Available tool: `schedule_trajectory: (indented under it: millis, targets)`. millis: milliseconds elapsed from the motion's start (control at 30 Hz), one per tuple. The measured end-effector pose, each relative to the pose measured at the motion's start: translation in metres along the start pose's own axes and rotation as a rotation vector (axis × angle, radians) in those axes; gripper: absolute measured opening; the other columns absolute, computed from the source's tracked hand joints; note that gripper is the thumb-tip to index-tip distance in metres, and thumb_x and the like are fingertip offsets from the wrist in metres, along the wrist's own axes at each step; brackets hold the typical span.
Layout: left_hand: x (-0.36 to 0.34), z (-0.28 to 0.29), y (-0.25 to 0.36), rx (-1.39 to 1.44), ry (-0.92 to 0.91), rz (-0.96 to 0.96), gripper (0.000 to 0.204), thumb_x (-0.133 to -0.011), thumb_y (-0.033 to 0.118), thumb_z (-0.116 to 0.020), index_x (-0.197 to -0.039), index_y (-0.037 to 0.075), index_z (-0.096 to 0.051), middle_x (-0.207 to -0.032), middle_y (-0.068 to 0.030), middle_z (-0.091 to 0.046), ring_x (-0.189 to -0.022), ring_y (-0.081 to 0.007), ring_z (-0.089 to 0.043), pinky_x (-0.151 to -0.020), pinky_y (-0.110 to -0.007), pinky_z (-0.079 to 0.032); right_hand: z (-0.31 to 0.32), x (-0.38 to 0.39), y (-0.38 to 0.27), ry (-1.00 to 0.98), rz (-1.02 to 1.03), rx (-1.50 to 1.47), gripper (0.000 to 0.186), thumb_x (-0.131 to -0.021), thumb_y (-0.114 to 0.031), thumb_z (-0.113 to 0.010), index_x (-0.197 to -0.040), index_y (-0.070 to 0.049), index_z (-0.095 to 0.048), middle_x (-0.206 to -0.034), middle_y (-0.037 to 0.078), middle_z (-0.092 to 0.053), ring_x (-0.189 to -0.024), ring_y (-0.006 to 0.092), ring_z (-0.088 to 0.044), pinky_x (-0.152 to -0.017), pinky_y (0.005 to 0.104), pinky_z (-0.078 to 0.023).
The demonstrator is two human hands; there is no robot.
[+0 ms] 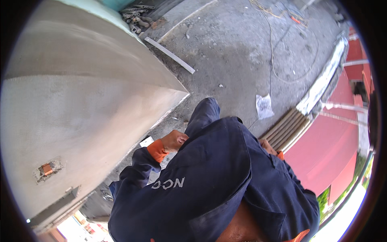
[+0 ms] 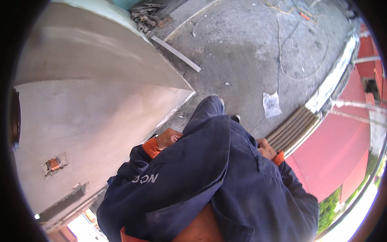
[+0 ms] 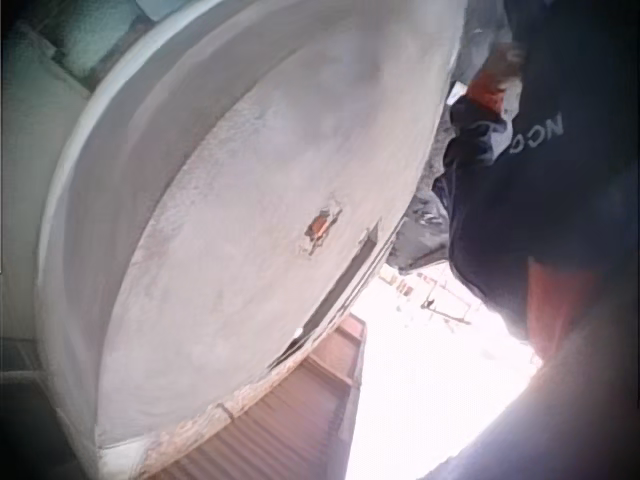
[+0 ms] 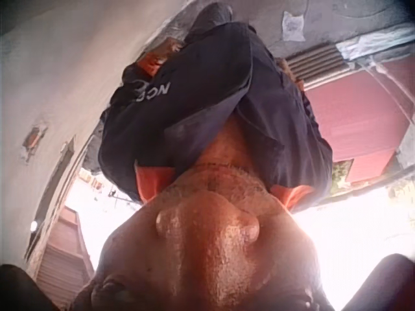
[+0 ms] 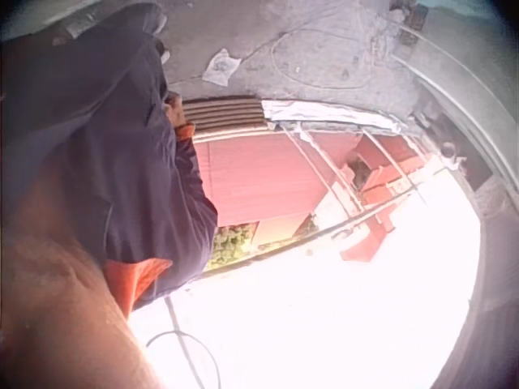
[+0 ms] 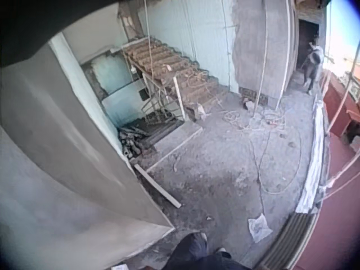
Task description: The person applies plaster to a wall with a trowel, using a long level to check the flatness of the surface. They then scoop more wet plaster from a bucket onto a small board and continue smoothing the wall.
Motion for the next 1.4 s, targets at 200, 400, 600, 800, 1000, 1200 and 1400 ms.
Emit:
schedule_trajectory:
  millis: [200,400,600,800,1000,1200,1400]
  targets:
    - [-0.116,0.038,0.077,0.113,0.049,-0.080,0.029,-0.079,0.011,-0.073,-0.101,-0.007,-0.066,-0.091,-0.0122,-0.070,-0.083,-0.0143,-0.066,-0.076,-0.026,-0.051,0.071,-0.048,-0.187,-0.306,-0.066,0.005,0.041,-0.084,-0.028,-0.070,-0.107,0.005,-0.062,-0.104,0.008,-0.065,-0.092,0.0127,-0.059,-0.078,0.0284,-0.048]
    - [-0.181,0.094,0.190,0.227,-0.009,-0.108,0.031,-0.076,0.010,-0.076,-0.100,-0.007,-0.068,-0.089,-0.0107,-0.070,-0.080,-0.0140,-0.065,-0.071,-0.026,-0.051,0.119,-0.118,-0.341,-0.335,-0.066,0.169,0.039,-0.085,-0.027,-0.069,-0.107,0.006,-0.063,-0.102,0.007,-0.066,-0.090,0.0119,-0.060,-0.078,0.0280,-0.048]
    - [-0.185,0.138,0.202,0.293,0.225,-0.191,0.030,-0.078,0.012,-0.074,-0.101,-0.006,-0.067,-0.091,-0.0102,-0.070,-0.081,-0.0139,-0.065,-0.072,-0.027,-0.051,0.118,-0.216,-0.484,-0.562,-0.108,0.265,0.037,-0.087,-0.025,-0.067,-0.107,0.006,-0.063,-0.101,0.006,-0.067,-0.087,0.0111,-0.061,-0.077,0.0277,-0.049]
    - [-0.186,0.169,0.222,0.428,0.500,-0.173,0.030,-0.080,0.013,-0.073,-0.102,-0.006,-0.067,-0.092,-0.0099,-0.070,-0.081,-0.0137,-0.065,-0.073,-0.027,-0.051,0.122,-0.367,-0.557,-0.816,-0.218,0.312,0.027,-0.085,-0.015,-0.062,-0.104,0.004,-0.065,-0.091,0.004,-0.068,-0.075,0.0077,-0.060,-0.067,0.0229,-0.048]
    - [-0.228,0.216,0.274,0.518,0.690,-0.172,0.030,-0.081,0.014,-0.073,-0.103,-0.005,-0.067,-0.093,-0.0097,-0.070,-0.082,-0.0135,-0.065,-0.073,-0.027,-0.051,0.117,-0.480,-0.676,-0.893,-0.305,0.347,0.028,-0.085,-0.010,-0.062,-0.109,0.003,-0.064,-0.094,0.005,-0.069,-0.076,0.0081,-0.063,-0.065,0.0221,-0.049]
    - [-0.267,0.267,0.342,0.592,0.821,-0.172,0.030,-0.082,0.016,-0.072,-0.103,-0.005,-0.067,-0.094,-0.0094,-0.070,-0.082,-0.0133,-0.065,-0.074,-0.027,-0.051,0.145,-0.545,-0.777,-0.902,-0.261,0.477,0.027,-0.088,-0.013,-0.062,-0.108,0.004,-0.066,-0.098,0.006,-0.069,-0.087,0.0103,-0.063,-0.078,0.0253,-0.050]
    - [-0.284,0.318,0.405,0.812,1.006,-0.200,0.030,-0.083,0.017,-0.071,-0.104,-0.004,-0.067,-0.095,-0.0092,-0.070,-0.083,-0.0131,-0.064,-0.075,-0.027,-0.050,0.177,-0.599,-0.825,-0.761,-0.380,0.405,0.022,-0.089,-0.014,-0.060,-0.095,0.005,-0.067,-0.083,0.002,-0.066,-0.074,0.0071,-0.059,-0.068,0.0231,-0.047]
Point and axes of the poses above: each hand's wrist, its own x-axis away from the middle knuckle, its own z-axis out of the back of the hand, y = z × x, the point moved 5 cm from there along -x, towards the middle knuckle
